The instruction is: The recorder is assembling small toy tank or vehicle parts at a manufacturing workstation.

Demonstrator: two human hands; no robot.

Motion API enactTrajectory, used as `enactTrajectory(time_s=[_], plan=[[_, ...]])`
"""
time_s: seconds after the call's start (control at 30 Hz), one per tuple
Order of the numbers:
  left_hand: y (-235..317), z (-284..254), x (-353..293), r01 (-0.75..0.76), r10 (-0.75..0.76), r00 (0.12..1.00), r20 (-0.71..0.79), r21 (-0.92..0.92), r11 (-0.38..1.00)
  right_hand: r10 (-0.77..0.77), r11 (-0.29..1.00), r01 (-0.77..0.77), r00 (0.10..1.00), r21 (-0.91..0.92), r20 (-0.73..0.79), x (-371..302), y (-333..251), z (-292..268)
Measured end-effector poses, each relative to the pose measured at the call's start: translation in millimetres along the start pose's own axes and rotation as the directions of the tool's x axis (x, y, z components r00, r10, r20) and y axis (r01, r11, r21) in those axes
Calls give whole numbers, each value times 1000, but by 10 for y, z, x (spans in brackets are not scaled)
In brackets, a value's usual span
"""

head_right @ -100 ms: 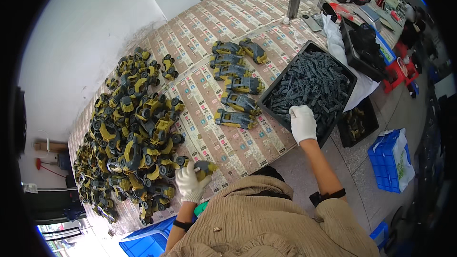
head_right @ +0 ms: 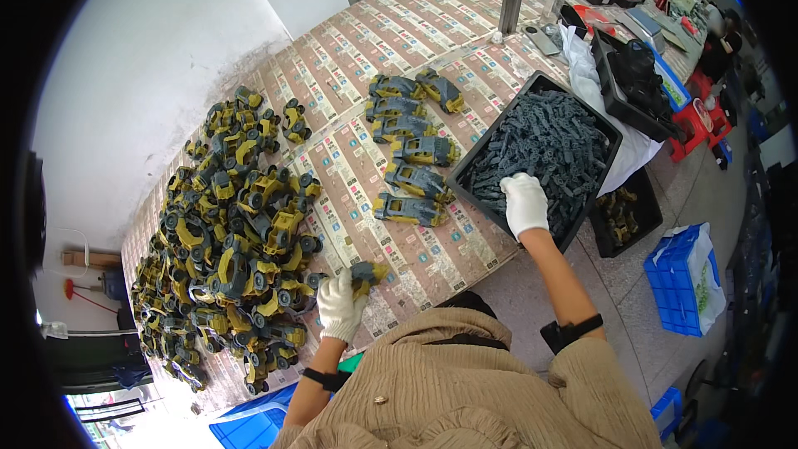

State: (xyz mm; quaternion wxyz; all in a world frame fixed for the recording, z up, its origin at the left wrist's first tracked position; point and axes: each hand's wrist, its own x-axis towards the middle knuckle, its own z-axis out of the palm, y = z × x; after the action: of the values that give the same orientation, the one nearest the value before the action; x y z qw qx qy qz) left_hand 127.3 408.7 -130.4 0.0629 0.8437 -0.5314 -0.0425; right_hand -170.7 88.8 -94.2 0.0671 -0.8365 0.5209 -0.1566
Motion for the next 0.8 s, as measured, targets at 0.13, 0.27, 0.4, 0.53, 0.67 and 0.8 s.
enactTrajectory(time_s=[0.13,0.27,0.4,0.53,0.67,0.8], plan=[[143,-125,224,-242,240,970,-47,-56,969,-151,987,153,988,-51,42,352,78,196],[207,-233,127,-341,324,935,-143,-121,932,-12,962,94,952,-257,304,525,-84,389],[249,-245,-59,-223,201,973,-116,-222,949,86,951,37,922,-306,379,552,-151,662],[286,-290,-69,-81,73,996,-47,-185,979,78,953,43,922,-300,380,559,-44,654],[212,-226,-13,-108,103,994,-39,-173,979,41,988,13,939,-153,341,536,-69,365],[179,-70,103,-24,37,998,41,-273,962,-87,986,88,996,140,-10,317,-144,109]])
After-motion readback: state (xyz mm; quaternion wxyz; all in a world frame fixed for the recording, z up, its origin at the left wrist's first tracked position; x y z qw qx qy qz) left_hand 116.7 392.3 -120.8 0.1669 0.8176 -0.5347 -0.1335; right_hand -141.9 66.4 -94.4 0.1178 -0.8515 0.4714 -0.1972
